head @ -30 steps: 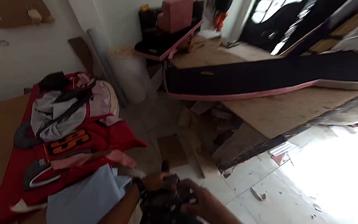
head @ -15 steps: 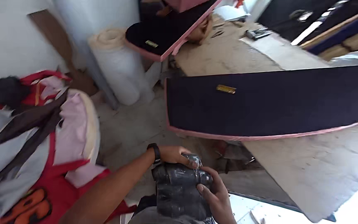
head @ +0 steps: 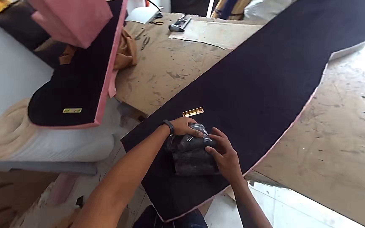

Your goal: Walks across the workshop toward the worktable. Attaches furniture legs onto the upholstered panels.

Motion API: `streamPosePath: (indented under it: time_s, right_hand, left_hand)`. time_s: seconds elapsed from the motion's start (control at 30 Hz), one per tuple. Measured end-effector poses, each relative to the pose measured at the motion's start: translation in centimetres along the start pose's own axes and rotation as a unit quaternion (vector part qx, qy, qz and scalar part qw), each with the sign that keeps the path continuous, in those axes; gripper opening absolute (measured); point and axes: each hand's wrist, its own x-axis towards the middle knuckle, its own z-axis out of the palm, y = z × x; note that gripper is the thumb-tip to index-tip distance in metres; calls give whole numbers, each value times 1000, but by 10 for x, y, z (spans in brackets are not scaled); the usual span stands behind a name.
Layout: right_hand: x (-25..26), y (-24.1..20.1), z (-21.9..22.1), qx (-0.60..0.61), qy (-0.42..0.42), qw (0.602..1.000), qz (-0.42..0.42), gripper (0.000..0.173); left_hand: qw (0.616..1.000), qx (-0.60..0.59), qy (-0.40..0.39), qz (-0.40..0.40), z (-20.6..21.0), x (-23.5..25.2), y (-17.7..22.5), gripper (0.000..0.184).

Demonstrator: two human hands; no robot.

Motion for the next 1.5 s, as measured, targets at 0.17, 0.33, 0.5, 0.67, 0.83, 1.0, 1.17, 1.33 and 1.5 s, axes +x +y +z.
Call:
streamPosePath:
  time_s: [0.17, 0.33, 0.5, 0.67, 0.83, 1.0, 1.17, 1.33, 1.5]
  right_hand:
    - [15, 15, 9, -83, 8, 996, 37, 25]
    - [30, -8, 32, -279, -16, 939, 201, 56]
    - [33, -66, 88, -384, 146, 881, 235, 59]
    - [9, -95, 158, -321, 342, 871, 146, 59]
    - [-16, -128, 180, -59, 356, 928, 97, 53]
    - [7, -139, 283, 114, 141, 974, 136, 61]
    - [62, -126, 405, 171, -122, 950, 230, 51]
    - [111, -88, 485, 117, -146, 943, 274, 48]
    - [113, -84, 512, 115, -102, 951, 270, 42]
  left_hand:
    - [998, 23, 67, 0, -1, 8, -36, 64]
    - [997, -26, 71, 21, -7, 10, -57, 60]
    - [991, -91, 94, 32, -10, 5, -72, 64]
    - [989, -63, 132, 27, -17, 0, -83, 69]
    - [973, -17, 182, 141, -37, -30, -80, 69]
    - [946, -102, 253, 175, -123, -210, -124, 32]
    - [924, 180, 327, 83, -222, -353, -212, 35]
    - [878, 441, 184, 23, -249, -348, -251, 99]
    - [854, 474, 212, 21, -237, -328, -267, 61]
